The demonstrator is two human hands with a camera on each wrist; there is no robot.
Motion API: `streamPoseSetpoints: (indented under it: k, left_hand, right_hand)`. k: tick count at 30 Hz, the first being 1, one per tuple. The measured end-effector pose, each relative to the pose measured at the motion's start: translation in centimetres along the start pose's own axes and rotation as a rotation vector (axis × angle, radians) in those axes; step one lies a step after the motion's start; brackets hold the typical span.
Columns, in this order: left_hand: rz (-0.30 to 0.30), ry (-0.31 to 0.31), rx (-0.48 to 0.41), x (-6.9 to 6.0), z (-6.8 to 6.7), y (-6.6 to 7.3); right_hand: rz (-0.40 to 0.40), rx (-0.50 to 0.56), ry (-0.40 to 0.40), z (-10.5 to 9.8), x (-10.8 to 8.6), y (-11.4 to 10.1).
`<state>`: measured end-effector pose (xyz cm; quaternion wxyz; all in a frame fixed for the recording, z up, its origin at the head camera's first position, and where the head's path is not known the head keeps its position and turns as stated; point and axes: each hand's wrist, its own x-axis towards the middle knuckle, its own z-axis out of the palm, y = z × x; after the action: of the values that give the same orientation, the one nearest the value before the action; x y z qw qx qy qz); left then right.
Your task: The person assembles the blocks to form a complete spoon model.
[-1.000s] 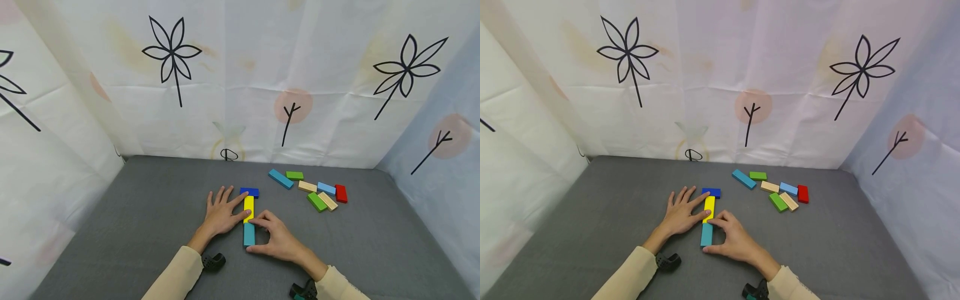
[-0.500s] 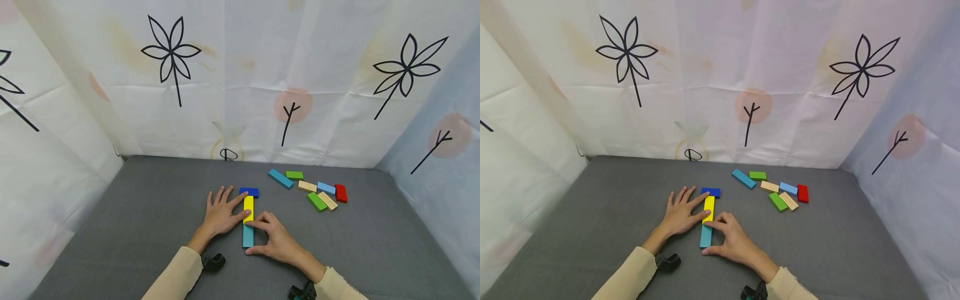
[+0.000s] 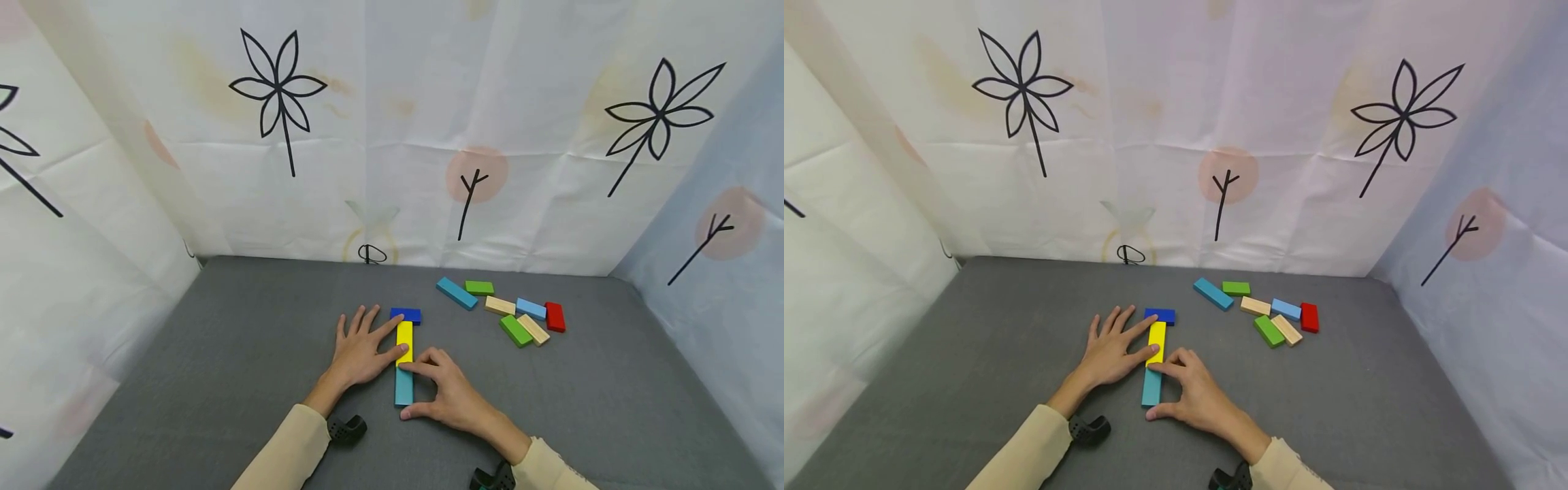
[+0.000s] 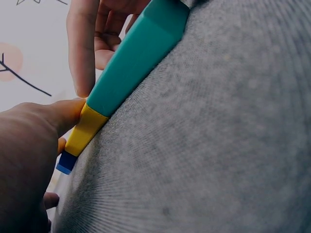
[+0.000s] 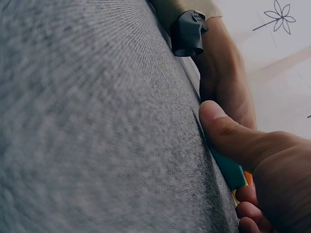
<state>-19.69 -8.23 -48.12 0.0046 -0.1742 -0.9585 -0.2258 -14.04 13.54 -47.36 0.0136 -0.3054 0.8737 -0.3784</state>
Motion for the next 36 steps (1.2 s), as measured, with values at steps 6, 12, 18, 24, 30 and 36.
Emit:
streamPoseSetpoints:
  k: [6, 12, 18, 24, 30, 36]
  left_hand:
    - [0.015, 0.003, 0.0, 0.0, 0.1, -0.1]
    - [0.085, -0.032, 0.002, 0.2, -0.2, -0.6]
    - [0.212, -0.153, 0.006, 0.0, -1.0, -0.9]
    - [0.235, -0.208, 0.025, 0.0, -1.1, -1.0]
    - [0.225, -0.206, 0.0, 0.3, -0.9, -1.2]
    - [0.225, -0.208, -0.002, 0.7, -1.0, -1.3]
  right_hand:
    - [0.036, 0.095, -0.024, -0.9, -0.1, 0.1]
    - [0.044, 0.12, -0.01, -2.8, -0.1, 0.8]
    - [0.061, 0.021, 0.086, -5.7, -0.2, 2.8]
    - [0.192, -0.183, 0.232, -9.2, -1.2, 5.9]
    - [0.267, -0.39, 0.172, -11.6, -2.6, 7.8]
    - [0.269, -0.429, 0.087, -12.5, -3.0, 7.6]
